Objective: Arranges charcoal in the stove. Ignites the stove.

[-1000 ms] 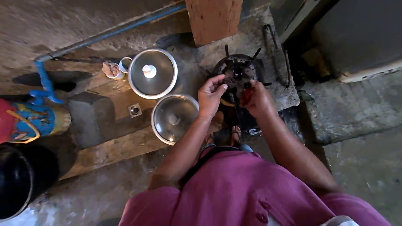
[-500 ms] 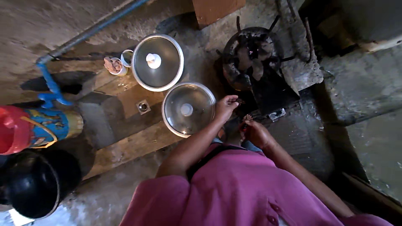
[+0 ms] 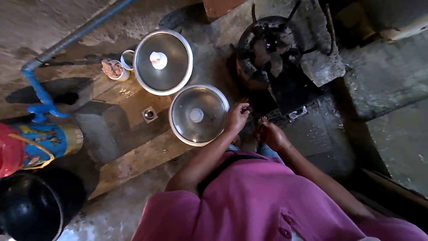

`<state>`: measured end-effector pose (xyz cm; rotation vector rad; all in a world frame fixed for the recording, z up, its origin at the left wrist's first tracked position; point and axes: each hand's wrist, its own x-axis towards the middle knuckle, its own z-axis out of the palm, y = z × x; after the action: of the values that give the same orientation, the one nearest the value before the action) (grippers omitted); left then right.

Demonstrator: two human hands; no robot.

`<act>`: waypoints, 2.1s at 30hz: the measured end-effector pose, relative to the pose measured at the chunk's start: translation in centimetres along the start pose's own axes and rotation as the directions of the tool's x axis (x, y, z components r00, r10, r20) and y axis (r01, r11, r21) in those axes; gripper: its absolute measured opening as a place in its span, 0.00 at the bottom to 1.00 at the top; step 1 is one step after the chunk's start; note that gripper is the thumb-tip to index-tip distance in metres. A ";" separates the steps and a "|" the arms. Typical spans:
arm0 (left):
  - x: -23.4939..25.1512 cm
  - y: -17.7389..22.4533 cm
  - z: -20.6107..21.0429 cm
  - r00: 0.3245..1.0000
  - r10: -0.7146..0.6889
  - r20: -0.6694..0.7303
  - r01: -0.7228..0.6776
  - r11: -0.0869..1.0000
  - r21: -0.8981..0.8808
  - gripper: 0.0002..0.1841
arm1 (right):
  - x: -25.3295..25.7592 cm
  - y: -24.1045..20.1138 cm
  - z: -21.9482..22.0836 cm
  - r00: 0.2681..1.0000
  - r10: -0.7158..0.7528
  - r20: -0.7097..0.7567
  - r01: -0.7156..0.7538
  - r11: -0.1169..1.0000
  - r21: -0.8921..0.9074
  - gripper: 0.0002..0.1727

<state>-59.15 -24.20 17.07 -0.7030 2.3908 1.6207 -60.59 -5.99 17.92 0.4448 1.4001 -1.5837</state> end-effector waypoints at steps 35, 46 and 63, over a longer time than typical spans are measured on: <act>-6.4 -5.2 3.7 0.908 -0.214 0.360 0.227 0.974 0.005 0.18 | 2.2 11.6 -2.4 0.957 0.233 -0.175 -0.199 0.961 0.192 0.30; -6.4 -5.2 6.9 0.854 0.041 0.518 -0.028 0.999 -0.033 0.14 | -1.3 14.8 -4.9 0.951 0.120 -0.284 -0.024 0.947 0.322 0.24; -10.7 -4.8 10.4 0.719 0.194 0.667 -0.258 0.966 -0.003 0.13 | -7.7 18.9 -4.9 0.899 0.093 -0.428 0.125 0.882 0.454 0.20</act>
<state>-48.82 -13.11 13.15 0.2011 2.0253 1.4841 -42.88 3.45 11.74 1.1493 1.3230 -1.9221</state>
